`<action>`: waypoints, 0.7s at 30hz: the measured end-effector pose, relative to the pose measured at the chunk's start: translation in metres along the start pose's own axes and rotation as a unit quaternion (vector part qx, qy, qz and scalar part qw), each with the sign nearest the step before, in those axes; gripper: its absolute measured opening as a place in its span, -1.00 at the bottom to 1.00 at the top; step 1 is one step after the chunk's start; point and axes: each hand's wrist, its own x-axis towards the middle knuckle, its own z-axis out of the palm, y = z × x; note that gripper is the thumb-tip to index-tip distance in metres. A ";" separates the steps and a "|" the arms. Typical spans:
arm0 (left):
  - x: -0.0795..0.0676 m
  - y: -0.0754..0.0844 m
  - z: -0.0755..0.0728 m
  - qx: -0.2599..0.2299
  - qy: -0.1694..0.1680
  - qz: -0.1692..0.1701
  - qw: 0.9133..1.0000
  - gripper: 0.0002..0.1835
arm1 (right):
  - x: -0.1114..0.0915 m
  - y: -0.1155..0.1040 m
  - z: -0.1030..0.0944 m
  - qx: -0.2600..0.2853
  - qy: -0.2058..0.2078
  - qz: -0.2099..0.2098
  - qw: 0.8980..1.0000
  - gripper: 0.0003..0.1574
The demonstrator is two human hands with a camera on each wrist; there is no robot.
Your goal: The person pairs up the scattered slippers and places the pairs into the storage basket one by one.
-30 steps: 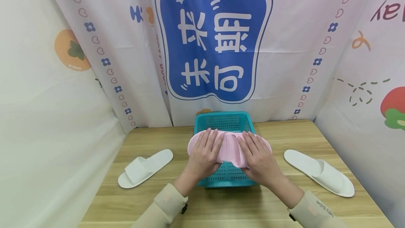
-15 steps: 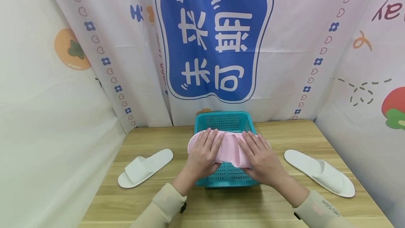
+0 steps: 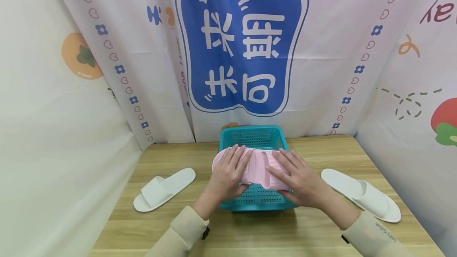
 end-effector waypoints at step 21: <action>0.001 -0.003 -0.004 -0.040 -0.017 0.033 0.999 0.06 | -0.006 -0.001 -0.009 0.010 -0.024 -0.031 0.999 0.14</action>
